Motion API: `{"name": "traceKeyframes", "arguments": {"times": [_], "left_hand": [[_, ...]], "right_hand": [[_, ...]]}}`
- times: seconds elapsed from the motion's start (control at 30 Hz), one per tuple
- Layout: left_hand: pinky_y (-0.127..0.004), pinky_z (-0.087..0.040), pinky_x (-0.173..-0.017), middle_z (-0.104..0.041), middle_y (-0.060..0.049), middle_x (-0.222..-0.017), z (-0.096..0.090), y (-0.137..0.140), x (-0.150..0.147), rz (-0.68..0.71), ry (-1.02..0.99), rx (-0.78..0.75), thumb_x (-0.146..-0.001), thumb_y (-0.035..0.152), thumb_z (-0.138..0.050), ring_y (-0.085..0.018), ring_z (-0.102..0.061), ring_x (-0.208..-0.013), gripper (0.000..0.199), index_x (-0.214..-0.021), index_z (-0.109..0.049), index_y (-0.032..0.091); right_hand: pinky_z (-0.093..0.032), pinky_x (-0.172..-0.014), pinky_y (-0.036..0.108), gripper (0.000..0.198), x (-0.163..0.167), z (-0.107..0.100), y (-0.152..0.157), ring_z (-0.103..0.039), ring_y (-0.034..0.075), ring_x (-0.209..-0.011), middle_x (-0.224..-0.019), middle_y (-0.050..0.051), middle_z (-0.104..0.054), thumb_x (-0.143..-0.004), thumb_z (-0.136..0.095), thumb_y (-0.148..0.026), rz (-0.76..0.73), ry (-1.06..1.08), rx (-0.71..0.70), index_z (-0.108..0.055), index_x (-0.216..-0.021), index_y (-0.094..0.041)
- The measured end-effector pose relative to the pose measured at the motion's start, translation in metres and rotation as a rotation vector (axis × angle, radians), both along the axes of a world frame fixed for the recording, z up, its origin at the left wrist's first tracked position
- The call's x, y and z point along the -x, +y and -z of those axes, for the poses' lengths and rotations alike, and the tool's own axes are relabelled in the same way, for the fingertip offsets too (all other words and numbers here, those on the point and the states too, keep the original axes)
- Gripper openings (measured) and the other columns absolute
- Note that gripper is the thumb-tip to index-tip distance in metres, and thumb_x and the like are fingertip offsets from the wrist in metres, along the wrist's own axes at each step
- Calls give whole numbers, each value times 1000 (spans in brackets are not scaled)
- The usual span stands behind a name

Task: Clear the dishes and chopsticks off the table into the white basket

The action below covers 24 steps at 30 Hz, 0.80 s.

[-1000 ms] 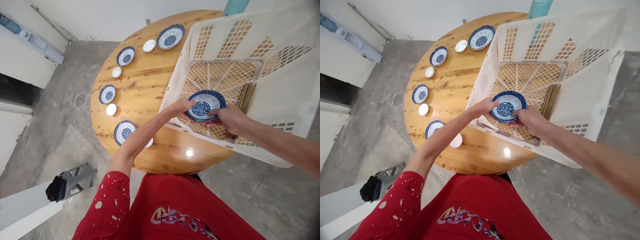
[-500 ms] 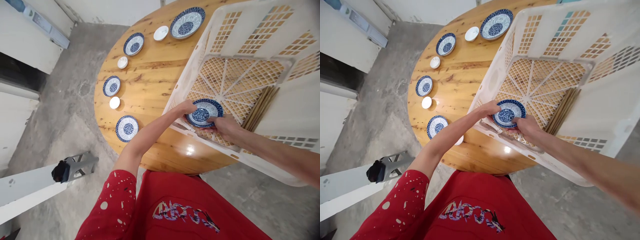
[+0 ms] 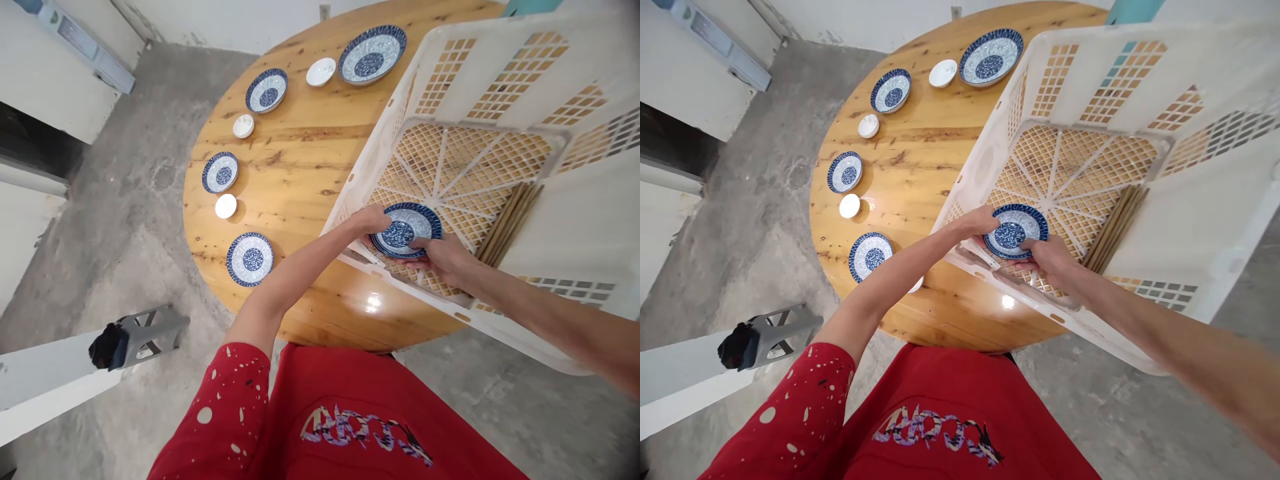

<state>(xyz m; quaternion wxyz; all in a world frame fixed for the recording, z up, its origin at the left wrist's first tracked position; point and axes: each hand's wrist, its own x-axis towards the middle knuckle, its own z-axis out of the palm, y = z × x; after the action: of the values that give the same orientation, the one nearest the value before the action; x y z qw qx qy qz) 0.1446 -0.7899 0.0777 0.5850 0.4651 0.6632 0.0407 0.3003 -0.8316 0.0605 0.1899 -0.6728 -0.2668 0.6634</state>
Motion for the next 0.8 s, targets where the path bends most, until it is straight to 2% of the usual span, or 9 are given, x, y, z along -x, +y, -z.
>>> {"name": "traceKeyframes", "arguments": {"times": [0.17,0.4,0.6,0.8], "left_hand": [[-39,-60,-70,-71,-25,-108,-5,-1,0,140,95,-62,-88,13,-40,-31,-74,-82,41,-118,-62,-3],[-34,-59,-69,-74,-22,-102,-17,8,1,178,119,-74,-86,16,-47,-28,-74,-77,37,-115,-66,2],[-29,-58,-67,-75,-20,-99,-25,56,-5,133,136,-159,-86,21,-50,-26,-75,-75,37,-115,-66,4],[-29,-58,-72,-76,-15,-97,-13,109,-18,-7,169,-247,-88,25,-49,-21,-74,-72,33,-110,-68,9]], "right_hand": [[-44,-46,16,9,1,0,-1,-59,12,-49,-60,8,-63,-86,-54,2,25,13,15,-60,-85,-5],[-44,-39,20,9,-1,-8,17,-57,14,-45,-59,6,-64,-81,-59,1,34,-15,-16,-62,-82,-7],[-51,-42,22,11,-10,-20,71,-62,16,-47,-59,6,-64,-83,-58,3,15,-43,-97,-61,-82,-8],[-52,-42,22,12,-21,-18,138,-62,16,-45,-58,8,-65,-87,-53,1,-19,-71,-125,-59,-88,-8]]}}
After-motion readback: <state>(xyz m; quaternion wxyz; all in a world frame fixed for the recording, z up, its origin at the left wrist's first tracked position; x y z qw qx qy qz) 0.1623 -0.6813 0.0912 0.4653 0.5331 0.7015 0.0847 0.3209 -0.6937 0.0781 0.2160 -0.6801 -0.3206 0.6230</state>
